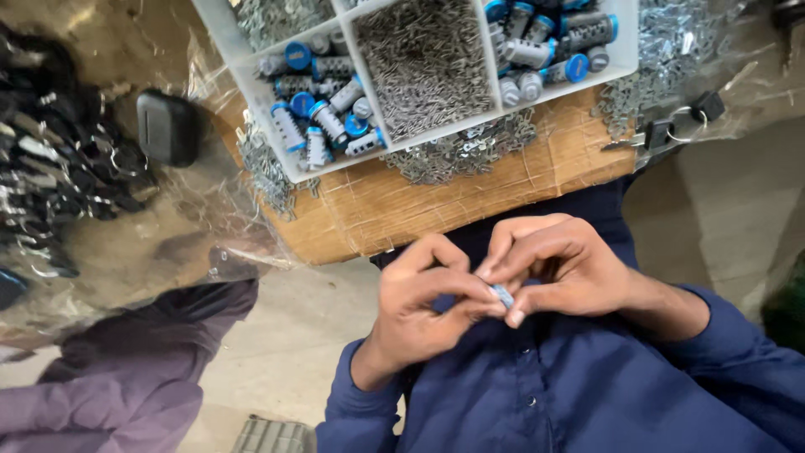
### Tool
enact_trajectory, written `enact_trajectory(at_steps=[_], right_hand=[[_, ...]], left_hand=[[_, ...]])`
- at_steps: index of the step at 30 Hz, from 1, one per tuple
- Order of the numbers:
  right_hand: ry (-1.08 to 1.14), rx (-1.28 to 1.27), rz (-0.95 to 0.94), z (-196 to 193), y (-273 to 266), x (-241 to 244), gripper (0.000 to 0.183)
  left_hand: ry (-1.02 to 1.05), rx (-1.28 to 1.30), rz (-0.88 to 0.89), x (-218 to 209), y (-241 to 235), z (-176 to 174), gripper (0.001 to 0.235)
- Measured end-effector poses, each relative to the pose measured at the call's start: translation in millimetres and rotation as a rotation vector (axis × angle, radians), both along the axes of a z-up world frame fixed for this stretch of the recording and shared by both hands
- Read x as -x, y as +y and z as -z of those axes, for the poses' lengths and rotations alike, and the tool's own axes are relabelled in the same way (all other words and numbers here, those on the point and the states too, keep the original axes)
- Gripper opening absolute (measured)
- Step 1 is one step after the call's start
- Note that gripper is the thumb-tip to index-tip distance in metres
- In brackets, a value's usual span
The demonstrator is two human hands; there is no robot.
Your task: The person assembles small lock cylinders by inserting metal pins into a blue and white housing. They repeatedly pick up pins from a tray and insert them into the cylinder, then place the assembled unit into a container.
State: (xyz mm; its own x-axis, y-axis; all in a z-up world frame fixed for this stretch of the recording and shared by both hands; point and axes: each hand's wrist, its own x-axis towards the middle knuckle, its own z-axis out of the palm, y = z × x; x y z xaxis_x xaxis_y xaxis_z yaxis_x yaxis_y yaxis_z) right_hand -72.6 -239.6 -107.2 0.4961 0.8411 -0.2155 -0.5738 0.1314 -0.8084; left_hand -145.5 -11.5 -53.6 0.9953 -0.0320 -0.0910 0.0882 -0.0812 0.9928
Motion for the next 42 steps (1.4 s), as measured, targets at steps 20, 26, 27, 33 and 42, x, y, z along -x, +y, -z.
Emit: enact_trajectory(at_steps=[20,26,27,33,42], right_hand=[[-0.263,0.062,0.037,2,-8,4,0.026],[0.067,0.021,0.361,-3,-6,13,0.042],[0.086,0.028,0.418,-4,-7,14,0.046],[-0.022,0.014,0.422,0,-10,14,0.043],[-0.055,0.021,0.415,3,-2,10,0.042]], left_hand=[[0.201,0.857,-0.167,8,-26,21,0.022],[-0.15,-0.325,-0.183,1,-15,13,0.024],[-0.244,-0.652,-0.187,-2,-13,14,0.028],[-0.439,-1.094,-0.169,-5,-11,38,0.025],[-0.427,-1.076,-0.201,-1,-9,40,0.029]])
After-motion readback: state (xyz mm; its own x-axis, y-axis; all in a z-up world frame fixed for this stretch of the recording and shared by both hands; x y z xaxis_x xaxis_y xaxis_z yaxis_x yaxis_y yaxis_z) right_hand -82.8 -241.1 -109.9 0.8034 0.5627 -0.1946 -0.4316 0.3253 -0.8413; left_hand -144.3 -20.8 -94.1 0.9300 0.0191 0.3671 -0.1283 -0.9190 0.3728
